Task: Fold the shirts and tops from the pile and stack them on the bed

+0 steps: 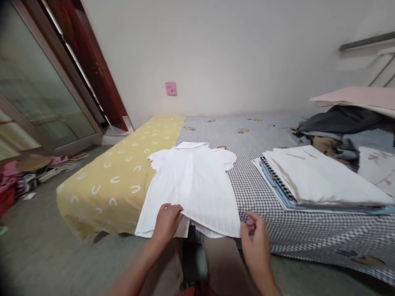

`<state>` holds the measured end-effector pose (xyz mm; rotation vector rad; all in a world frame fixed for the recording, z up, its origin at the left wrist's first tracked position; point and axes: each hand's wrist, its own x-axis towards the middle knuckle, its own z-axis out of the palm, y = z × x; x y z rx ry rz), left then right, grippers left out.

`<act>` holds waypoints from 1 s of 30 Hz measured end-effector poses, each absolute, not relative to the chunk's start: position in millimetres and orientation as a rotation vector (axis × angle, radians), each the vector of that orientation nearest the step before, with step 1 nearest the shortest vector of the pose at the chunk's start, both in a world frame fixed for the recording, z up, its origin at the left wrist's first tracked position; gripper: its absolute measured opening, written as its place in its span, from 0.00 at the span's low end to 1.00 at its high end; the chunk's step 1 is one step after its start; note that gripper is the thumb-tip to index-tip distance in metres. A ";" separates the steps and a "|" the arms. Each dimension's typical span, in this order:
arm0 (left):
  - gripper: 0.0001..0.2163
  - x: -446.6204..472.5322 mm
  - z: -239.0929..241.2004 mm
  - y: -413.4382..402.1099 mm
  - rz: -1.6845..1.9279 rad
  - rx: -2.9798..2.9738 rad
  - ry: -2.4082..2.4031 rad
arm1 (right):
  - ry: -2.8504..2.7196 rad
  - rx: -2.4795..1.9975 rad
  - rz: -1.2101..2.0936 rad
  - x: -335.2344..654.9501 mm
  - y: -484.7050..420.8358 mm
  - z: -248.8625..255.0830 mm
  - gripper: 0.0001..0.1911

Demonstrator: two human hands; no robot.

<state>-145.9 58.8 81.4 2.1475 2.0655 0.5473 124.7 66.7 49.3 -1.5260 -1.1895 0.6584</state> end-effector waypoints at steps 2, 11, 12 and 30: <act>0.10 -148.1 90.7 67.2 0.591 2.118 2.063 | -1.574 -1.427 0.799 101.2 46.1 50.4 0.13; 0.09 -149.5 101.4 67.4 0.698 2.069 2.071 | -2.553 -1.402 0.054 24.3 63.5 16.9 0.17; 0.09 -150.1 96.9 63.9 0.692 2.073 2.071 | -2.578 -1.453 0.104 26.2 72.3 15.5 0.17; 0.14 -148.6 64.3 52.2 0.809 1.999 2.193 | -2.673 -1.426 0.277 42.8 93.1 25.4 0.15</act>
